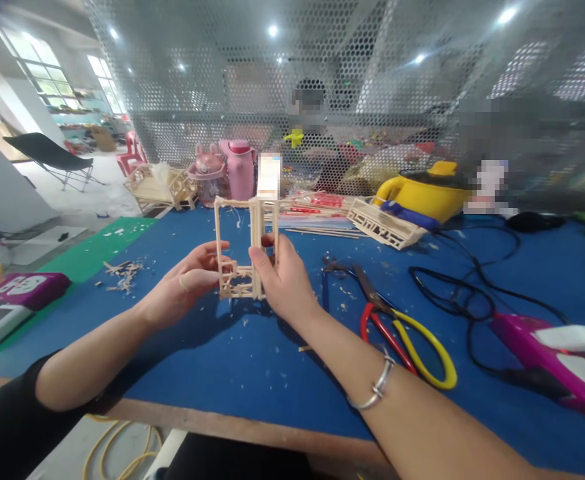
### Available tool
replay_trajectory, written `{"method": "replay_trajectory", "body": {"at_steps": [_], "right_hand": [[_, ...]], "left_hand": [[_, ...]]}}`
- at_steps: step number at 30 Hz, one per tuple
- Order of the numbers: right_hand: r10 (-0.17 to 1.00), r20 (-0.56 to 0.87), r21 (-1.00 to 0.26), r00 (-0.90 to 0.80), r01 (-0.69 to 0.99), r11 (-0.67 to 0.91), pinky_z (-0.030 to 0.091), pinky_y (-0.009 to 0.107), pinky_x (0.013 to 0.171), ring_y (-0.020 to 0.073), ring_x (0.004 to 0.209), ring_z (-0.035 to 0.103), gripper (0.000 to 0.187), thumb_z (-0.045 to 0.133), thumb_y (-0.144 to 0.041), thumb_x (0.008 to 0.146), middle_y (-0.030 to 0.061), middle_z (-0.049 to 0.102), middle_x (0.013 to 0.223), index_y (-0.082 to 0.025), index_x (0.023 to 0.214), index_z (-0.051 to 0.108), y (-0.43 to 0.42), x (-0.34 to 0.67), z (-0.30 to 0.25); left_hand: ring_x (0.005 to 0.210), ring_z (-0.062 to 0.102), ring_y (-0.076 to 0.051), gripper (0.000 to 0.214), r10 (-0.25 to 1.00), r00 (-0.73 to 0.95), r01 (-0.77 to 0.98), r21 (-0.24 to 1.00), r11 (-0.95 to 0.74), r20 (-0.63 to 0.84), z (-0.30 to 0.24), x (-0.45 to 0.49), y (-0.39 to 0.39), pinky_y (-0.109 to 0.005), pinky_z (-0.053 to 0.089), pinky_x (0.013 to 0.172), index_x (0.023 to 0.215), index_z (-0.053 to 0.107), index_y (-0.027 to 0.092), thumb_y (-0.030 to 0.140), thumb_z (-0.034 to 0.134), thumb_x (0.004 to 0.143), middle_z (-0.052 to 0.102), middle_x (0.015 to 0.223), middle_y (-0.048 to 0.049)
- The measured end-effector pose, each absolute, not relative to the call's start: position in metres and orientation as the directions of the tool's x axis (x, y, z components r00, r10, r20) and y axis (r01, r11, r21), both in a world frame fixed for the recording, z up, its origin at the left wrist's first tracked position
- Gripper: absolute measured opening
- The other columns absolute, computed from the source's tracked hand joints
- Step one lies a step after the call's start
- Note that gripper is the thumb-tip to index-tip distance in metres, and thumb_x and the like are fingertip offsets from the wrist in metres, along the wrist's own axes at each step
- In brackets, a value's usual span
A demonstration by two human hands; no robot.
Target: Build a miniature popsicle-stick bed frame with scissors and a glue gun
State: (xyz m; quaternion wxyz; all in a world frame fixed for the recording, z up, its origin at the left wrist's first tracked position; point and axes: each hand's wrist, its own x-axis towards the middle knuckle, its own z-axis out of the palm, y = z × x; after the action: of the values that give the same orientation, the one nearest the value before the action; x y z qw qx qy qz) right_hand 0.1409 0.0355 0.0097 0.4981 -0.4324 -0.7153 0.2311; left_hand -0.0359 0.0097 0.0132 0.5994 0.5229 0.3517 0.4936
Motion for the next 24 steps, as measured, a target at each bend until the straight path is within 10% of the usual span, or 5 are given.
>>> {"method": "replay_trajectory", "body": {"at_steps": [24], "right_hand": [[0.832,0.536,-0.742,-0.145,0.39,0.546,0.045,0.034,0.072,0.0157,0.073,0.054,0.032,0.047,-0.047,0.086,0.0081,0.061,0.097,-0.018,0.099,0.052,0.0334,0.1405,0.009]], "left_hand": [[0.085,0.059,-0.015,0.049,0.959,0.259,-0.187,0.98,-0.068,0.116,0.0087,-0.0381,0.0088,-0.029,0.046,0.077,0.115,0.046,0.021,0.021,0.067,0.07,0.06,0.088,-0.0009]]}}
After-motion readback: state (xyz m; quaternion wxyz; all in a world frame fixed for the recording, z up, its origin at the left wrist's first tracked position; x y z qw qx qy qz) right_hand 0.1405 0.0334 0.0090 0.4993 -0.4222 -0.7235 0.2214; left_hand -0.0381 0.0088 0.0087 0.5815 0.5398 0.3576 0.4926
